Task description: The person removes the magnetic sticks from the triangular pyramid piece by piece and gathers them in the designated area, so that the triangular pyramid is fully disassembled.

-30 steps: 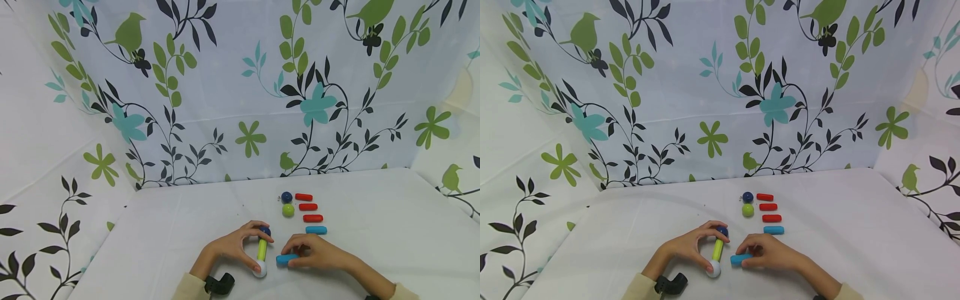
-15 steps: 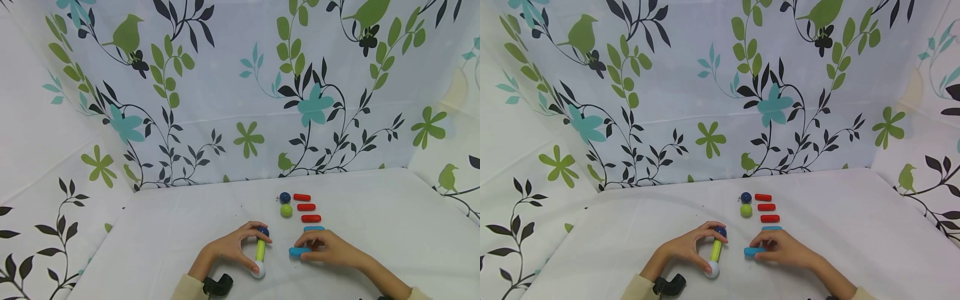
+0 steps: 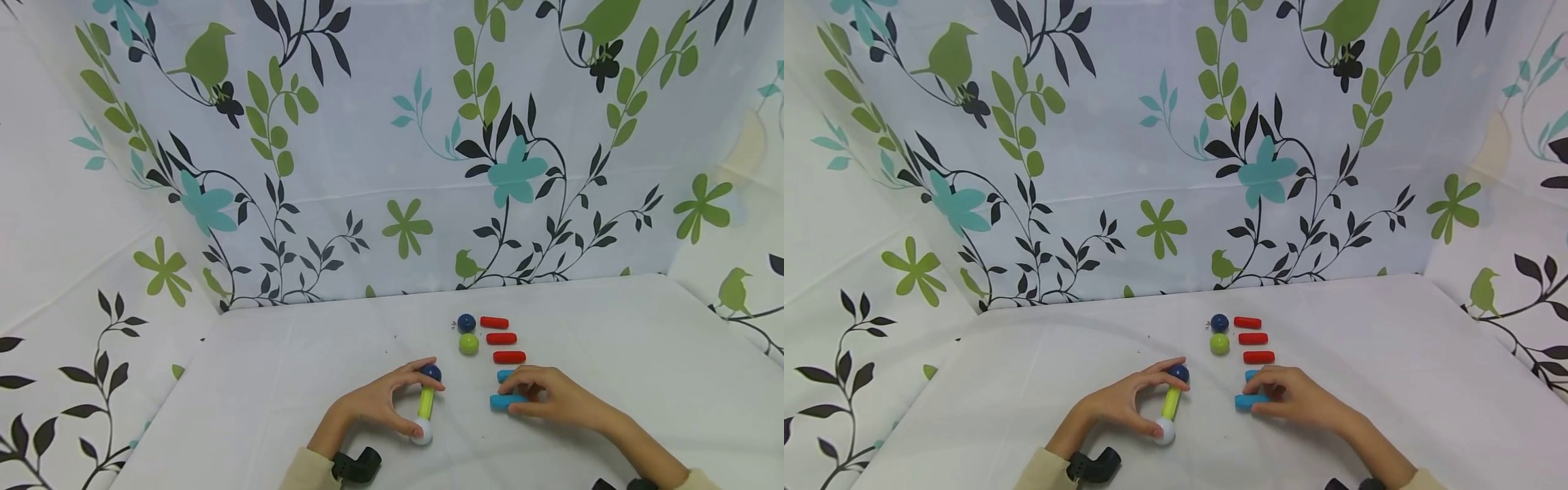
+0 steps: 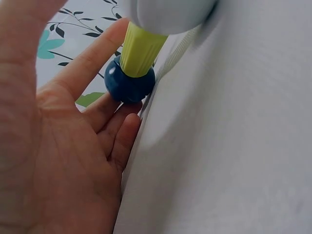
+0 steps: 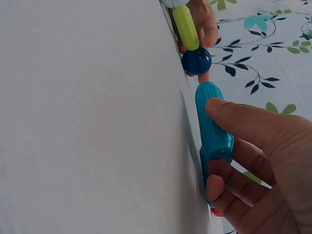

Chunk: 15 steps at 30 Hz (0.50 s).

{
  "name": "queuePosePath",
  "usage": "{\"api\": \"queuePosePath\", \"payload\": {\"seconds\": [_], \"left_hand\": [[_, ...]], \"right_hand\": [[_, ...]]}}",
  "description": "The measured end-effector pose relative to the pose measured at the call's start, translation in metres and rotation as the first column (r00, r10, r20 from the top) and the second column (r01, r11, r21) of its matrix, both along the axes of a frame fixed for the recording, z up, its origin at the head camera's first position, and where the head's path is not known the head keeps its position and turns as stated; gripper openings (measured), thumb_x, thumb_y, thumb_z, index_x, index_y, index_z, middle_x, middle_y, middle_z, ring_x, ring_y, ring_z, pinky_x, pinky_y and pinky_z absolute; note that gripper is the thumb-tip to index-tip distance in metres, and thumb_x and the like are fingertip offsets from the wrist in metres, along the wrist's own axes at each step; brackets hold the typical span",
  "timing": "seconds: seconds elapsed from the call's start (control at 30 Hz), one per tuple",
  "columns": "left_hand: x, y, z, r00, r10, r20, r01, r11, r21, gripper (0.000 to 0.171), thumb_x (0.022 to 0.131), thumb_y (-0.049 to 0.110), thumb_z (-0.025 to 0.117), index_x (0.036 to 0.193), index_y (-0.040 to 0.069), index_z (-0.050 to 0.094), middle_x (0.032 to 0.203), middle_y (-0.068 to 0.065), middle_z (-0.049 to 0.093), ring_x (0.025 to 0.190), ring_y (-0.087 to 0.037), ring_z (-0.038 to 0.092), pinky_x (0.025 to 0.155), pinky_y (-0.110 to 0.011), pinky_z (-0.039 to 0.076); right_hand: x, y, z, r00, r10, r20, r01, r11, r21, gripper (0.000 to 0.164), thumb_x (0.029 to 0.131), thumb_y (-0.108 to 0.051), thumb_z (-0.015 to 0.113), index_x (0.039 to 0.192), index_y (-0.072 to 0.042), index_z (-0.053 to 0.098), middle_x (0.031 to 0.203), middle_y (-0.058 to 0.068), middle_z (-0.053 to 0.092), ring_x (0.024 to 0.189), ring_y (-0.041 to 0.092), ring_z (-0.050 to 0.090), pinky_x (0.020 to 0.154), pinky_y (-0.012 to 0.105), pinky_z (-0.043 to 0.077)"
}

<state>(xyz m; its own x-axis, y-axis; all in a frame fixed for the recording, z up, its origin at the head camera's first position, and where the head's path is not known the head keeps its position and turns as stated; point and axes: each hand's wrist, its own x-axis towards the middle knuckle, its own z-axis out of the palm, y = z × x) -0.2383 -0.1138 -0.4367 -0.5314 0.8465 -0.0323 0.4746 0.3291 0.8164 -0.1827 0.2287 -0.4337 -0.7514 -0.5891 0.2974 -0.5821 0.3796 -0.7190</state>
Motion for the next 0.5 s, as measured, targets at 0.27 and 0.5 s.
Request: {"api": "queuePosePath", "payload": {"seconds": [0.27, 0.5], "left_hand": [[0.001, 0.001, 0.000, 0.999, 0.030, 0.016, -0.030, 0.999, 0.012, 0.067, 0.078, 0.031, 0.079, 0.140, 0.030, 0.053, 0.164, 0.004, 0.011, 0.149, -0.022, 0.010, 0.115, -0.058, 0.019], [0.001, 0.001, -0.001, 0.999, 0.041, 0.008, -0.042, 0.998, 0.045, 0.071, 0.082, 0.035, 0.071, 0.147, 0.023, 0.044, 0.163, -0.003, 0.008, 0.148, -0.028, 0.013, 0.113, -0.059, 0.021]], "right_hand": [[-0.002, 0.011, 0.001, 1.000, 0.012, -0.010, -0.012, 1.000, 0.027, 0.020, 0.088, -0.017, 0.073, 0.106, -0.012, 0.069, 0.094, -0.001, 0.066, 0.075, 0.010, 0.055, 0.062, 0.020, 0.048], [-0.003, 0.015, 0.002, 0.999, 0.008, 0.035, -0.011, 0.997, 0.071, 0.020, 0.087, -0.019, 0.074, 0.105, -0.012, 0.069, 0.094, -0.004, 0.067, 0.076, 0.007, 0.055, 0.064, 0.021, 0.050]]}}
